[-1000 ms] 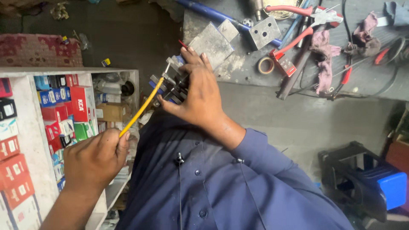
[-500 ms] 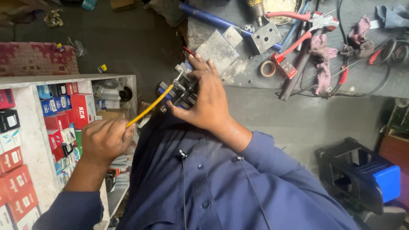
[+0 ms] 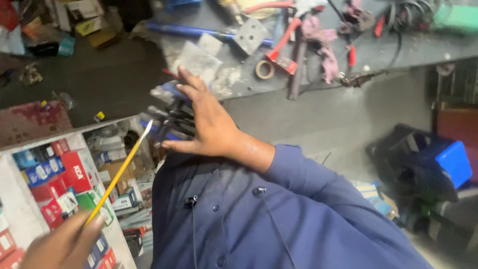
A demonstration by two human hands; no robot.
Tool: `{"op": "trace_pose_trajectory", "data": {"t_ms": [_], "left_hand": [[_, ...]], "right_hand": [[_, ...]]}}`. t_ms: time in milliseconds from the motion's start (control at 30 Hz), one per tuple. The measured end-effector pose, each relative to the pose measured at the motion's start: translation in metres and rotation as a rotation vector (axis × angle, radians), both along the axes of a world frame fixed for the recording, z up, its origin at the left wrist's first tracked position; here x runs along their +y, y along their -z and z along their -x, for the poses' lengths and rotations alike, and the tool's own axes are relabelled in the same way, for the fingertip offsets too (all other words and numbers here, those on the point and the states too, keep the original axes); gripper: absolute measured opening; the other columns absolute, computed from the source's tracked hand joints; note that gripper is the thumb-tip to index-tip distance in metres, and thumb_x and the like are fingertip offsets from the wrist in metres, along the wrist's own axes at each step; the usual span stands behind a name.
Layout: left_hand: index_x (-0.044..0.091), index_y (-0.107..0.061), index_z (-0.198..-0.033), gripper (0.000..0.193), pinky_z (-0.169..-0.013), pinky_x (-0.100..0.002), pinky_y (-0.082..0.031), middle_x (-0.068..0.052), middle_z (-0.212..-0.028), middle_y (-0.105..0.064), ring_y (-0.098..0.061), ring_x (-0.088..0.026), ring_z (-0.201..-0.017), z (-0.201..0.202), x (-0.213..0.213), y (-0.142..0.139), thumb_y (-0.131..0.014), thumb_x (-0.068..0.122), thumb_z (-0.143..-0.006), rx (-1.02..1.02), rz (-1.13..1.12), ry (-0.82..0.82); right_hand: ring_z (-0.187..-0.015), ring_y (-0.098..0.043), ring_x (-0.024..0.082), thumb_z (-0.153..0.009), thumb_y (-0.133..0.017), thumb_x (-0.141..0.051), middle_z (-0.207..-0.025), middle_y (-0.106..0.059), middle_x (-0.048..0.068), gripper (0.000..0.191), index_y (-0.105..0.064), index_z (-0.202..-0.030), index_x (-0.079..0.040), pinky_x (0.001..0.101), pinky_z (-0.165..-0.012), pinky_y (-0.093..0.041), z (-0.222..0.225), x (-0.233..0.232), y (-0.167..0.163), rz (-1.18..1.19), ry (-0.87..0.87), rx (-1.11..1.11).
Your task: The person works on a small mechanical assembly held in a bench vise in a repair workshop. They use a screwdriver-like tool on the part, tighten it with a combination wrench, tap and press components with a hammer, wipe parts with a cloth, and use pliers to fit a component into the housing.
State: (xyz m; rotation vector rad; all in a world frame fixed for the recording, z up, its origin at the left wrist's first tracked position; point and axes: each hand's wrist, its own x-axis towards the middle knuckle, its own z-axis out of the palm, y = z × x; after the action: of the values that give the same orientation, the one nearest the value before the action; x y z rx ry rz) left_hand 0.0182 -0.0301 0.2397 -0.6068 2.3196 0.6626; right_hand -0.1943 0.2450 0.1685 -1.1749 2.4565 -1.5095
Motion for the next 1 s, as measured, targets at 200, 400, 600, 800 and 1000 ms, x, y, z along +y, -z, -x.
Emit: {"op": "trace_pose_trajectory", "data": {"t_ms": [200,400,600,800,1000], "left_hand": [[0.006,-0.073,-0.114,0.027,-0.083,-0.032,-0.051,-0.012,-0.105,-0.074,-0.07,-0.022,-0.093,0.015,0.015,-0.006,-0.057,0.019,-0.098,0.371,-0.785,-0.059],[0.006,-0.074,-0.115,0.026,-0.084,-0.029,-0.054,-0.009,-0.106,-0.077,-0.075,-0.02,-0.093,0.098,0.208,0.016,-0.069,0.017,-0.091,0.506,-0.398,0.126],[0.007,-0.071,-0.117,0.032,-0.082,-0.031,-0.054,-0.011,-0.104,-0.075,-0.073,-0.026,-0.093,0.164,0.3,0.021,-0.072,0.014,-0.086,0.596,-0.477,0.37],[0.011,-0.078,-0.131,0.034,-0.075,-0.039,-0.057,-0.02,-0.086,-0.07,-0.067,-0.031,-0.079,0.23,0.334,0.059,-0.067,0.02,-0.1,0.084,-0.497,0.209],[0.009,-0.071,-0.122,0.032,-0.085,-0.032,-0.053,-0.01,-0.105,-0.076,-0.073,-0.02,-0.096,0.318,0.387,0.074,-0.067,0.016,-0.091,0.519,-0.708,0.539]], "right_hand": [[-0.14,-0.057,0.032,-0.094,-0.082,-0.027,-0.152,-0.056,0.014,0.078,-0.04,-0.156,-0.005,0.0434,-0.121,-0.046,-0.002,0.1,0.002,0.15,-0.078,-0.33],[-0.125,-0.067,0.025,-0.103,-0.067,-0.019,-0.143,-0.061,0.011,0.05,-0.05,-0.146,0.0,0.038,-0.098,-0.058,-0.015,0.209,0.017,0.744,0.01,-0.984],[-0.099,-0.077,0.028,-0.1,-0.067,-0.005,-0.106,-0.075,0.021,0.021,-0.067,-0.118,0.007,0.0392,-0.083,-0.066,0.002,0.319,0.033,0.702,0.349,-1.014],[-0.085,-0.078,0.026,-0.097,-0.071,-0.002,-0.092,-0.075,0.017,0.01,-0.071,-0.102,0.007,0.0387,-0.078,-0.067,0.05,0.407,0.043,0.667,0.37,-1.01],[-0.081,-0.076,0.017,-0.093,-0.074,-0.003,-0.09,-0.078,0.011,0.008,-0.073,-0.099,0.003,0.0299,-0.075,-0.063,0.12,0.481,0.034,0.268,0.417,-0.876]]}}
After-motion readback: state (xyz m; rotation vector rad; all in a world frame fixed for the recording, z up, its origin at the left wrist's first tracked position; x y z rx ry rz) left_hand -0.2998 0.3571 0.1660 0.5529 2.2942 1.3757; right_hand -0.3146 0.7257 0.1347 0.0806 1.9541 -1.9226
